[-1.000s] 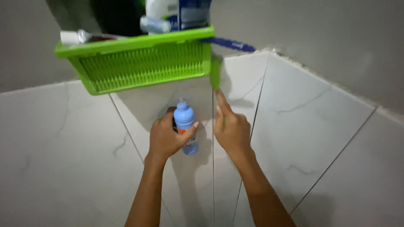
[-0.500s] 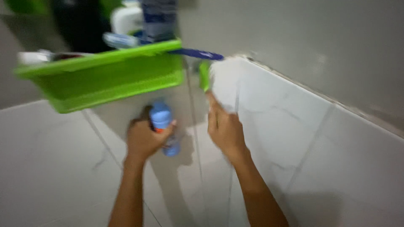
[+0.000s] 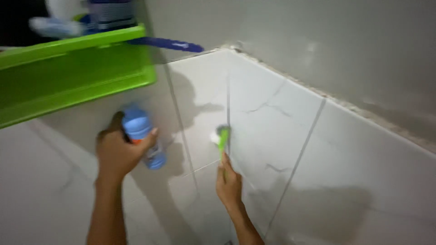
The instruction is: The person scrubs the vertical grout lines between white bathroom wall tiles using a green-handled brush and a blue cleaning solution bottle. The person repeatedly applies the solution and scrubs the same vertical seam under a green wall-mounted basket.
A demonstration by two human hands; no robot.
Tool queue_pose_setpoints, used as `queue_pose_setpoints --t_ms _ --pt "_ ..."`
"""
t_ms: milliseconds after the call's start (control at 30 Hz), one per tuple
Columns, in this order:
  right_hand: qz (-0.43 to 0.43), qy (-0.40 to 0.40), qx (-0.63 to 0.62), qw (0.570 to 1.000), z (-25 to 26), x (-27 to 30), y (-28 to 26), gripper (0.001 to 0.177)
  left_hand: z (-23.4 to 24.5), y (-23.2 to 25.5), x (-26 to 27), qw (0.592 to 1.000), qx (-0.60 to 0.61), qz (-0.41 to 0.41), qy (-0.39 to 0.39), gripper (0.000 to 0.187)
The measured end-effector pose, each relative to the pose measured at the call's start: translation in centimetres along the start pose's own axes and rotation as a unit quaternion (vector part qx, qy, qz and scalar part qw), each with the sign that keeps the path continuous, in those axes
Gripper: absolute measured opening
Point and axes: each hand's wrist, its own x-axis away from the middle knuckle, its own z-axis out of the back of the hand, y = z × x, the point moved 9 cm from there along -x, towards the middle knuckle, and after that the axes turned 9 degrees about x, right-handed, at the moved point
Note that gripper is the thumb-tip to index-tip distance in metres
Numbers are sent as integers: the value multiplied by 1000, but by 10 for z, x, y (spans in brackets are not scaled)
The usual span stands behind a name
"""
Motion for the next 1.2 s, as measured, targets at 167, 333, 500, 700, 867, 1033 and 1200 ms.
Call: queue_pose_setpoints --t_ms 167,333,500,700,867,1033,1200 --pt "111 50 -17 992 76 -87 -143 45 3 17 0 998 62 0 -12 72" --pt "200 79 -3 977 80 -109 -175 46 5 8 -4 997 81 -3 2 70" --pt "19 -19 1 1000 13 -14 -36 49 2 7 -5 991 72 94 -62 76" --pt "-48 -46 16 998 -30 46 98 46 -11 18 -2 983 38 99 -147 76" --pt "140 43 -28 989 47 -82 -83 42 -8 29 1 978 24 122 -170 77" --pt "252 113 -29 961 81 -116 -188 38 -8 25 -3 978 24 129 -162 77" --pt "163 6 160 974 -9 -27 -37 46 -3 30 -1 995 41 34 -82 69"
